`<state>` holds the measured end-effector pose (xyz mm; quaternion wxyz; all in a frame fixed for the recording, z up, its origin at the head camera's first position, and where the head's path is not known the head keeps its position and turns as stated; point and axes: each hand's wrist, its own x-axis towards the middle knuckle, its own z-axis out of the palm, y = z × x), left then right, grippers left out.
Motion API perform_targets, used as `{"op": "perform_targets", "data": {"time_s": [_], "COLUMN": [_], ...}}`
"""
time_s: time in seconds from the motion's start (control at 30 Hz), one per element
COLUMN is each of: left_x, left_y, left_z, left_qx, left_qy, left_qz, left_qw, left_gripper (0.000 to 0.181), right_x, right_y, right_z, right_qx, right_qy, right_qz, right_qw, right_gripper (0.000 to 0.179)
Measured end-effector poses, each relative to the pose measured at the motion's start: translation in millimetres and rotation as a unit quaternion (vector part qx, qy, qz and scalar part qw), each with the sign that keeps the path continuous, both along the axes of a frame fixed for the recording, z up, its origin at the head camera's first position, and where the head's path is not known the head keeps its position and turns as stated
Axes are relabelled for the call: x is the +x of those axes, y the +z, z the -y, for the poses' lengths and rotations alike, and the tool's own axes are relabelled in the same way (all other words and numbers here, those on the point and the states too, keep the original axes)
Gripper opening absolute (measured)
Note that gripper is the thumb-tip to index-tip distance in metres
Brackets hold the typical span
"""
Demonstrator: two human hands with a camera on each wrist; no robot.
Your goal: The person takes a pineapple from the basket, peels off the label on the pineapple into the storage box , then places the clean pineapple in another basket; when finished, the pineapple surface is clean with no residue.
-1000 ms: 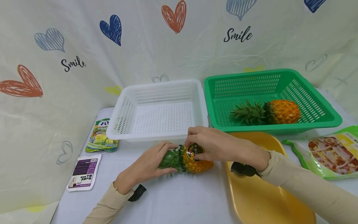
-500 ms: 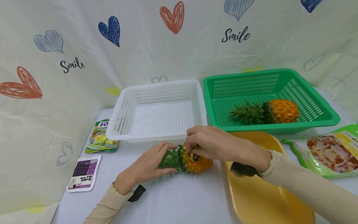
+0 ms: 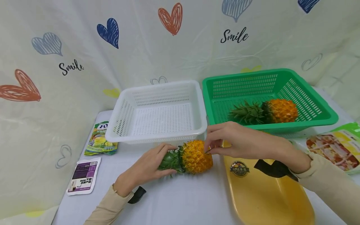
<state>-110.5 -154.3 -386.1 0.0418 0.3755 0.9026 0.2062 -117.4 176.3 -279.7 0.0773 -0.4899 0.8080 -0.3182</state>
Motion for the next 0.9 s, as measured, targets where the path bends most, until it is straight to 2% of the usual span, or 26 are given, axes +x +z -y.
{"op": "perform_targets", "data": {"time_s": [0.17, 0.3, 0.5, 0.63, 0.9], "left_x": [-0.1, 0.2, -0.5, -0.9, -0.7], "left_y": [0.3, 0.6, -0.2, -0.2, -0.7], "left_z": [-1.3, -1.2, -0.1, 0.2, 0.2], "left_qx": [-0.001, -0.002, -0.001, -0.001, 0.001], "left_qy": [0.002, 0.002, 0.002, 0.0, -0.003], "left_qz": [0.001, 0.003, 0.005, 0.002, -0.001], "left_qw": [1.0, 1.0, 1.0, 1.0, 1.0], "left_gripper": [0.071, 0.071, 0.071, 0.071, 0.071], "right_x": [-2.4, -4.7, -6.0, -7.8, -10.7], "right_y": [-5.3, -16.5, -34.5, -43.6, -51.2], "right_z": [-32.8, -54.9, -75.8, -81.4, -86.1], "right_qx": [0.02, 0.053, 0.111, 0.134, 0.158], "right_qy": [-0.011, -0.043, -0.09, -0.089, -0.085], "right_qz": [0.02, 0.031, 0.055, 0.053, 0.074], "right_qw": [0.9996, 0.9972, 0.9882, 0.9855, 0.9809], "right_gripper": [0.017, 0.017, 0.024, 0.024, 0.024]}}
